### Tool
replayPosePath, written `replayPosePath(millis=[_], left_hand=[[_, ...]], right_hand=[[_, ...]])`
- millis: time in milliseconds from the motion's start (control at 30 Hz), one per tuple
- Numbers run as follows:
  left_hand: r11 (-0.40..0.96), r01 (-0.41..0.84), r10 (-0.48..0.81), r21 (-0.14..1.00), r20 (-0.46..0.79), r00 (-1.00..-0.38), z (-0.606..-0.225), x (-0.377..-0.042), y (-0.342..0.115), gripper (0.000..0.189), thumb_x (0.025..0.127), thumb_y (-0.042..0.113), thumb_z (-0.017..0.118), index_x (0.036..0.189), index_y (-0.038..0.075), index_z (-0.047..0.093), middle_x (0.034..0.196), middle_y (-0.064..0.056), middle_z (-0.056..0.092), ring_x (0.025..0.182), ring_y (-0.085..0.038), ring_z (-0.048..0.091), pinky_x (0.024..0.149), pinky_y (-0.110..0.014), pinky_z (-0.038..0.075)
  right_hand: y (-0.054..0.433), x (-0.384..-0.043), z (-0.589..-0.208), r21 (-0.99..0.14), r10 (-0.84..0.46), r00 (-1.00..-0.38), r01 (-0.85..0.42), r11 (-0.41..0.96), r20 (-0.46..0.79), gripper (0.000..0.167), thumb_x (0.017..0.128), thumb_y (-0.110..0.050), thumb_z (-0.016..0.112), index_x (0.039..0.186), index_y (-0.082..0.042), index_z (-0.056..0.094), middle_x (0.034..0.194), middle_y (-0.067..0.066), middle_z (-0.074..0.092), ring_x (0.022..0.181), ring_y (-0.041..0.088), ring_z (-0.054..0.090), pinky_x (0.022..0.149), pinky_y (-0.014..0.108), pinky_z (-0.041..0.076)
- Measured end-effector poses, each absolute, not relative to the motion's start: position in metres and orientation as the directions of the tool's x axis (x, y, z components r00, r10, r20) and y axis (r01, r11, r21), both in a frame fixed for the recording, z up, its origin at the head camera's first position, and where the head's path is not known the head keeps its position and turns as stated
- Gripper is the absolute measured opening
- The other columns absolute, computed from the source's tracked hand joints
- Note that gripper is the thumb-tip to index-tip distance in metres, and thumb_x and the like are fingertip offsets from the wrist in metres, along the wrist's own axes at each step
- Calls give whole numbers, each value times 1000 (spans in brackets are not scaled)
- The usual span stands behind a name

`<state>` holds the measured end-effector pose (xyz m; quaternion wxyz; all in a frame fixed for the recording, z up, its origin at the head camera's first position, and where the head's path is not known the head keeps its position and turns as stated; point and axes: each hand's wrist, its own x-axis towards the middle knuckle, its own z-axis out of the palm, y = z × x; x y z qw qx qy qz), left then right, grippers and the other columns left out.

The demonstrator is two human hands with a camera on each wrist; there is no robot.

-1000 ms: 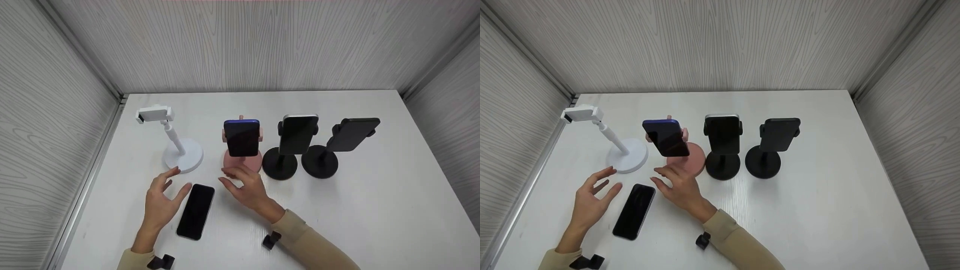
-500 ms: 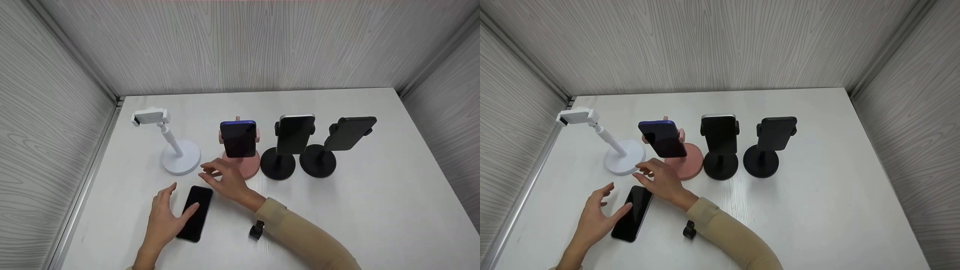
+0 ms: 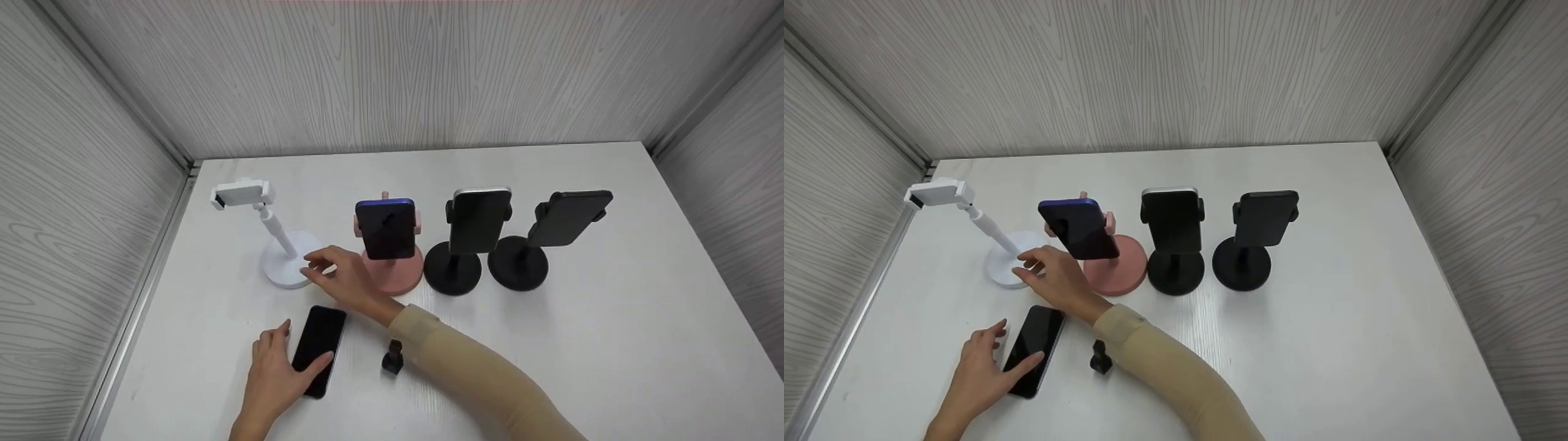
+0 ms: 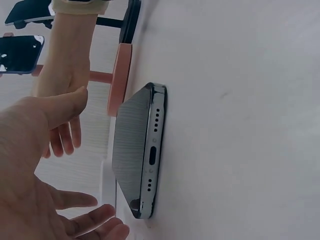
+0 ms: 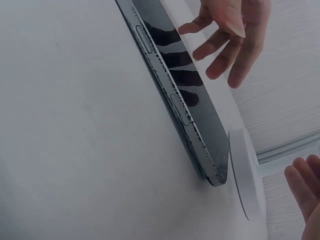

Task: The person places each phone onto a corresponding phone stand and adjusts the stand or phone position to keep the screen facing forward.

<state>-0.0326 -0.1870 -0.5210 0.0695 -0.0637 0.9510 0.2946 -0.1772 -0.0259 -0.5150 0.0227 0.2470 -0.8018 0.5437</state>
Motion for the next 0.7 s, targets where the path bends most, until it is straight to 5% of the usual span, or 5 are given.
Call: replayPosePath(millis=[133,467,700], left_hand=[[834,-149,-67,531,-171,-983,-521,-35,-185,110,82,70,79,153,-6,45,135,-28,52,119,-37,49,93,-55,54],[835,-163,-54,526,-217,-975,-522,-36,-185,113,79,68,83,153,-8,44,134,-31,50,122,-40,49,97,-59,54],[841,-159,-50,517,-218,-975,-523,-32,-183,116,73,63,90,151,-10,45,133,-32,50,123,-43,49,98,-59,54]], right_hand=[[-36,-185,-512,-875,-334,-900,-381,299,279,28,99,-23,76,121,-6,75,109,8,79,100,14,76,90,24,65],[-55,-201,-508,-910,-268,-939,-292,294,215,26,98,-20,78,121,-8,76,107,6,80,93,9,75,83,16,62],[-68,-209,-504,-923,-201,-953,-275,269,225,27,98,-19,76,121,-6,75,109,8,80,94,9,74,91,32,66]])
